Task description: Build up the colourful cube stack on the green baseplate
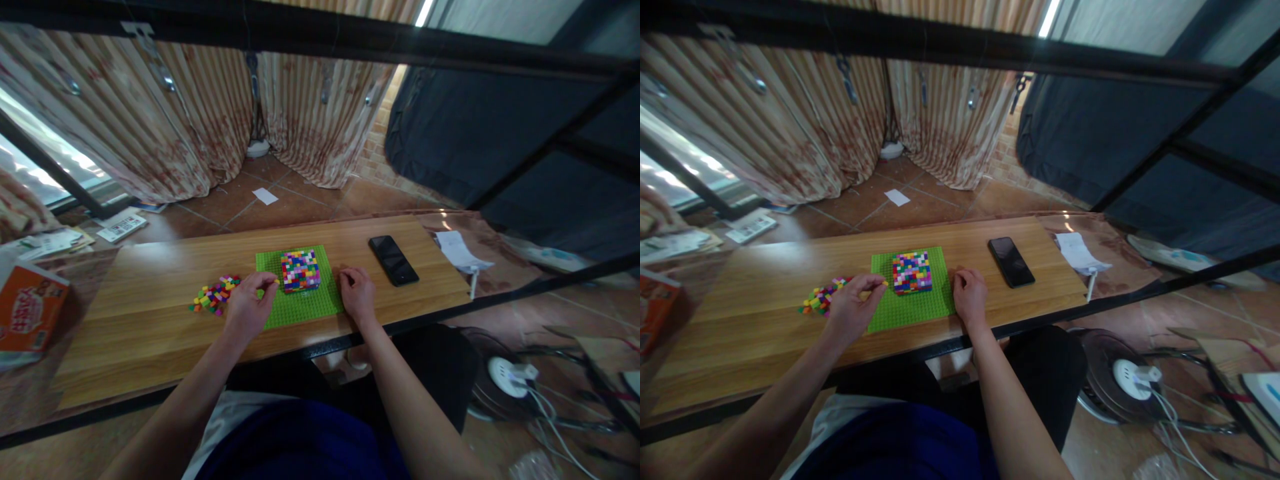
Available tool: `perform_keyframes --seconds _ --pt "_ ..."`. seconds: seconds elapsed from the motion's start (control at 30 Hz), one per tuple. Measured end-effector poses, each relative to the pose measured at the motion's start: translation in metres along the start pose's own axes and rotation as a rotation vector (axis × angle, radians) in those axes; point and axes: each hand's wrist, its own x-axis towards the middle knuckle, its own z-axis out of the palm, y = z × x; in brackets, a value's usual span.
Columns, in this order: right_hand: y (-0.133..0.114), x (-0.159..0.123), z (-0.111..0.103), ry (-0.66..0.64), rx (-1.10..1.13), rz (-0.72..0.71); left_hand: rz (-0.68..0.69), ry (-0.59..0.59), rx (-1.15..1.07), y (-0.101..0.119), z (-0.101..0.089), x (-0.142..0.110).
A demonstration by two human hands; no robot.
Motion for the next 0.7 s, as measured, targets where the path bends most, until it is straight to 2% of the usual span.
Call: perform_keyframes --seconds 0.4,0.7 --pt "0.0 0.0 0.0 0.001 0.001 -0.009 0.019 -0.041 -0.029 0.001 0.011 0.006" --pt "0.001 0.0 0.0 0.004 0.007 -0.006 0.007 -0.021 -0.023 0.0 0.018 0.011"
